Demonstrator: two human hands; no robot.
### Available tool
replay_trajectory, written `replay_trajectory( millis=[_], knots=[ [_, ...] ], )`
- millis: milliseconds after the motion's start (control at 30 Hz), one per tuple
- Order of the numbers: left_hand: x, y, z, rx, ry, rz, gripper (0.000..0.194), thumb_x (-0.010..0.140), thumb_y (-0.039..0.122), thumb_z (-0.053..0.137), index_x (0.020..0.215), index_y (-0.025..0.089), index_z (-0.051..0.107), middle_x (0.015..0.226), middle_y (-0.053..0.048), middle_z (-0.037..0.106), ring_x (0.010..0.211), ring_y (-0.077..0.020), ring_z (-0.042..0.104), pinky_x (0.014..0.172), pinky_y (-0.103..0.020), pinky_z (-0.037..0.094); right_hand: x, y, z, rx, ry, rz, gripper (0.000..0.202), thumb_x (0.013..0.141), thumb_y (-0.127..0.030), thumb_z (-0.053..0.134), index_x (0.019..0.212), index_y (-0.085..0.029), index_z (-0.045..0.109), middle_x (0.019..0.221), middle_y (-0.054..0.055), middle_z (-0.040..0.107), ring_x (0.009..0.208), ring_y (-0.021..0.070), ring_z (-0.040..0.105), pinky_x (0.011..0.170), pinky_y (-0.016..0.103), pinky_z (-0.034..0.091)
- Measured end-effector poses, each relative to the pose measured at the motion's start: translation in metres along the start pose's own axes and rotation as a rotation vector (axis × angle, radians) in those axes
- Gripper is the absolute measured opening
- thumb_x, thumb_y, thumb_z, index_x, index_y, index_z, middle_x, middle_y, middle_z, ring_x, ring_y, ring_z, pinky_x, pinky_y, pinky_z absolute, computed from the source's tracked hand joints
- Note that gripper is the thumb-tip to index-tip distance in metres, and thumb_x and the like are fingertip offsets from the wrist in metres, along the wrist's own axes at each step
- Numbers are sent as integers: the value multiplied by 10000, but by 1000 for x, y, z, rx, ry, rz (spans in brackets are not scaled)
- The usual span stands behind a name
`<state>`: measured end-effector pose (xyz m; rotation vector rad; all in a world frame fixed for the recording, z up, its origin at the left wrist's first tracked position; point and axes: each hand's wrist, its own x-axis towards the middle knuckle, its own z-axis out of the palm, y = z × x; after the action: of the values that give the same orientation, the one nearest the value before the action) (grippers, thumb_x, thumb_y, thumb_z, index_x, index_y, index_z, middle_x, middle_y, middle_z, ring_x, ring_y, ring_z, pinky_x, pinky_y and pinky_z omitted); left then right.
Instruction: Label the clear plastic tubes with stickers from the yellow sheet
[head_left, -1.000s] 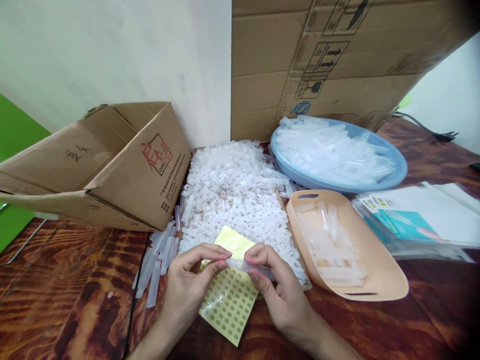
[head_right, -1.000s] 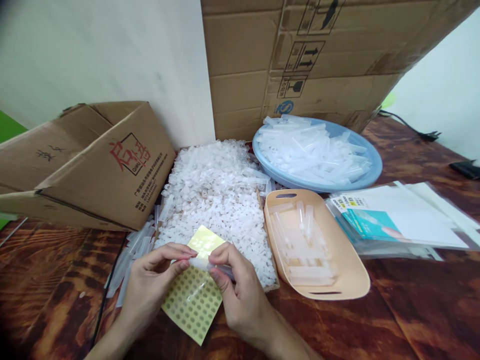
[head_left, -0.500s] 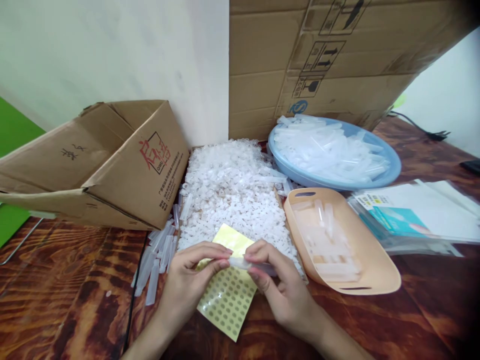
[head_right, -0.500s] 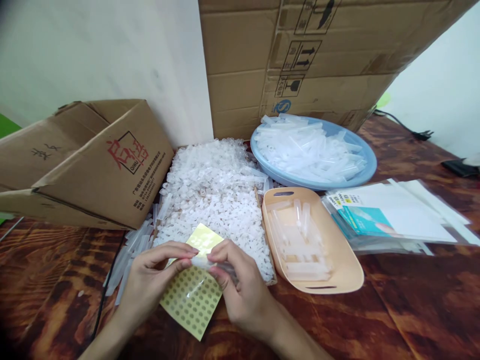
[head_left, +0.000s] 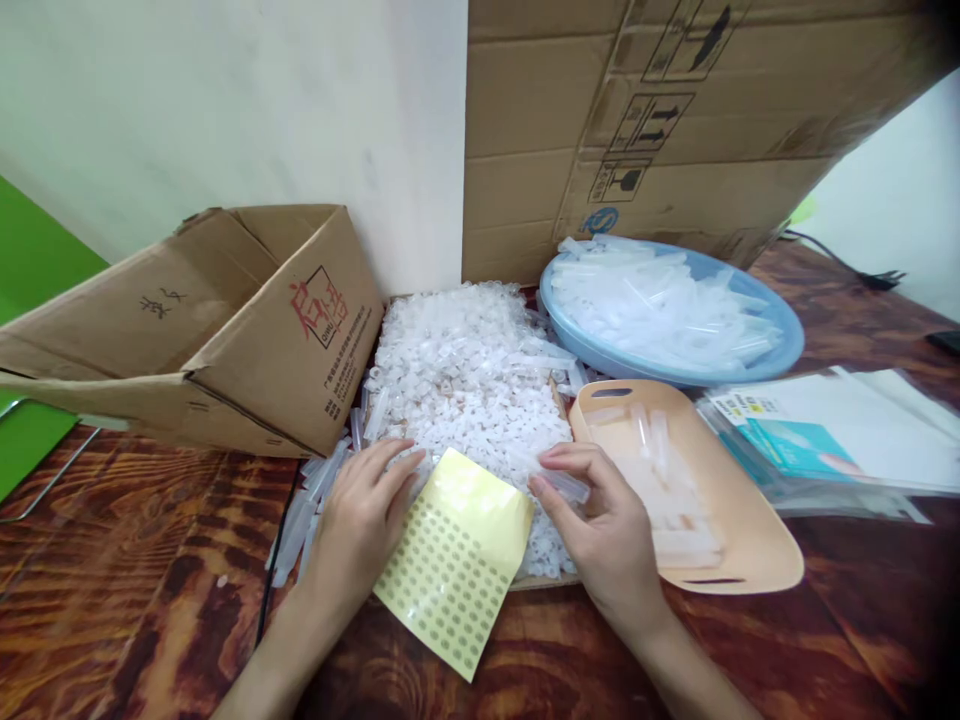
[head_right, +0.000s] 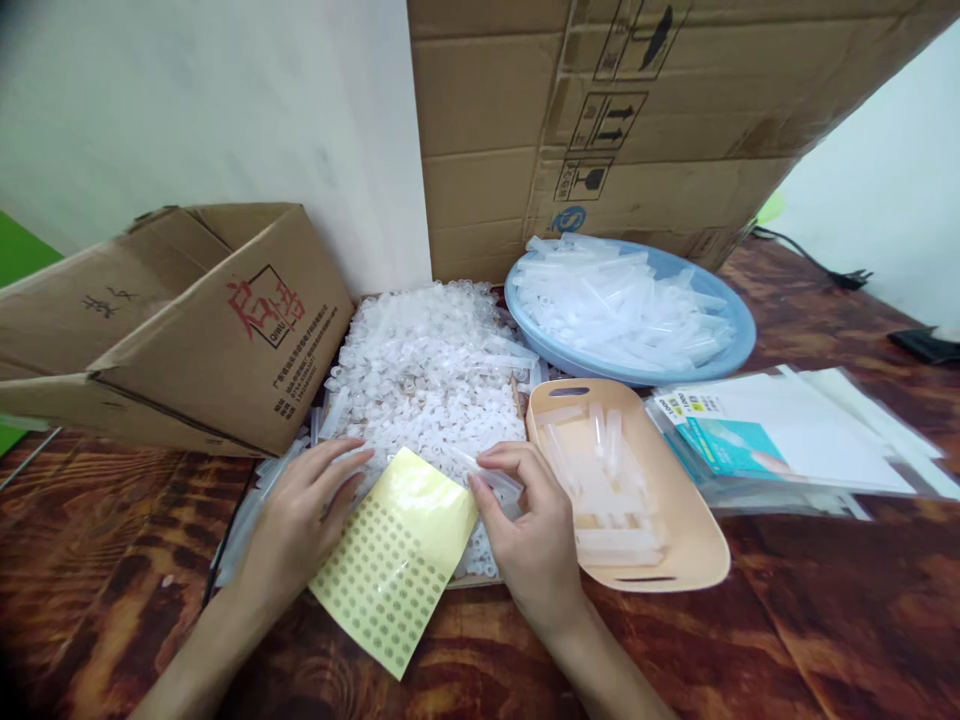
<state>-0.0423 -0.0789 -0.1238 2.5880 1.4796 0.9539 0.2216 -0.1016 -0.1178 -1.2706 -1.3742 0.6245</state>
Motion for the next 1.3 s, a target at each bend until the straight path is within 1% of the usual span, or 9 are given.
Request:
replay_trajectory(
  millis=[133, 333, 500, 700, 900, 1000, 1133, 1233, 1300],
  knots=[
    [1, -13, -6, 59, 63, -75, 272, 1039, 127, 523, 1262, 190, 665, 1255, -127, 709, 1161, -277, 672, 1013, -462, 560, -3, -2, 3, -109, -76, -35, 82, 983, -215, 641, 1036, -232, 701, 1099, 75, 669, 1092, 258, 637, 952, 404, 511],
    [11, -28, -9, 163, 125, -189, 222, 1041, 198, 520, 1183, 146, 683, 1174, -145, 707, 1086, -296, 680, 976, -461, 569, -5, -2, 7, -112, -130, -58, 169, 992, -158, 584, 1073, -218, 719, 1139, 83, 666, 1110, 240, 645, 961, 374, 523],
    [20, -32, -6, 232, 31, -160, 221, 1026, 189, 531, 1085, 179, 744, 1184, -127, 713, 1077, -306, 660, 951, -458, 562, -5, -4, 7, -100, -164, -74, 214, 987, -122, 556, 1089, -208, 723, 1136, 87, 672, 1110, 234, 652, 968, 363, 530],
    [36, -29, 6, 311, -97, -158, 211, 1011, 241, 589, 989, 185, 791, 1367, -156, 649, 1171, -372, 596, 924, -505, 533, -7, -8, 8, -99, -172, -101, 222, 979, -104, 538, 1067, -204, 717, 1111, 88, 678, 1085, 233, 664, 939, 352, 538],
    [51, -26, 9, 280, -119, -208, 180, 976, 175, 590, 913, 167, 759, 1320, -174, 666, 1155, -402, 585, 903, -546, 500, -7, -10, 8, -86, -157, -122, 214, 971, -86, 548, 1060, -210, 699, 1092, 74, 674, 1070, 223, 662, 923, 341, 537],
    [54, -21, 0, 199, -87, -248, 141, 980, 177, 576, 969, 153, 715, 1233, -180, 690, 1145, -376, 609, 943, -536, 501, -7, -9, 8, -37, -142, -99, 161, 977, -113, 586, 1058, -218, 677, 1075, 63, 668, 1062, 215, 657, 920, 331, 530],
    [45, 1, -17, -33, -102, -298, 178, 1045, 297, 529, 1128, 192, 646, 1054, -80, 738, 941, -234, 712, 845, -371, 576, -9, -7, 9, 61, -152, -67, 107, 973, -154, 648, 1050, -229, 653, 1077, 57, 662, 1067, 213, 652, 922, 330, 527],
    [32, 21, -24, -595, -125, -466, 274, 1023, 392, 587, 1246, 235, 612, 1090, -43, 720, 903, -191, 744, 831, -322, 604, -11, -6, 11, 112, -181, -58, 88, 980, -167, 655, 1038, -233, 643, 1080, 58, 656, 1044, 209, 654, 897, 330, 534],
    [23, 31, -24, -829, -131, -583, 419, 1011, 428, 611, 1393, 264, 555, 1132, -38, 709, 848, -167, 757, 836, -315, 618, -13, -6, 12, 146, -213, -60, 82, 985, -172, 650, 1038, -233, 639, 1078, 61, 651, 1025, 209, 657, 875, 331, 545]
  ],
)
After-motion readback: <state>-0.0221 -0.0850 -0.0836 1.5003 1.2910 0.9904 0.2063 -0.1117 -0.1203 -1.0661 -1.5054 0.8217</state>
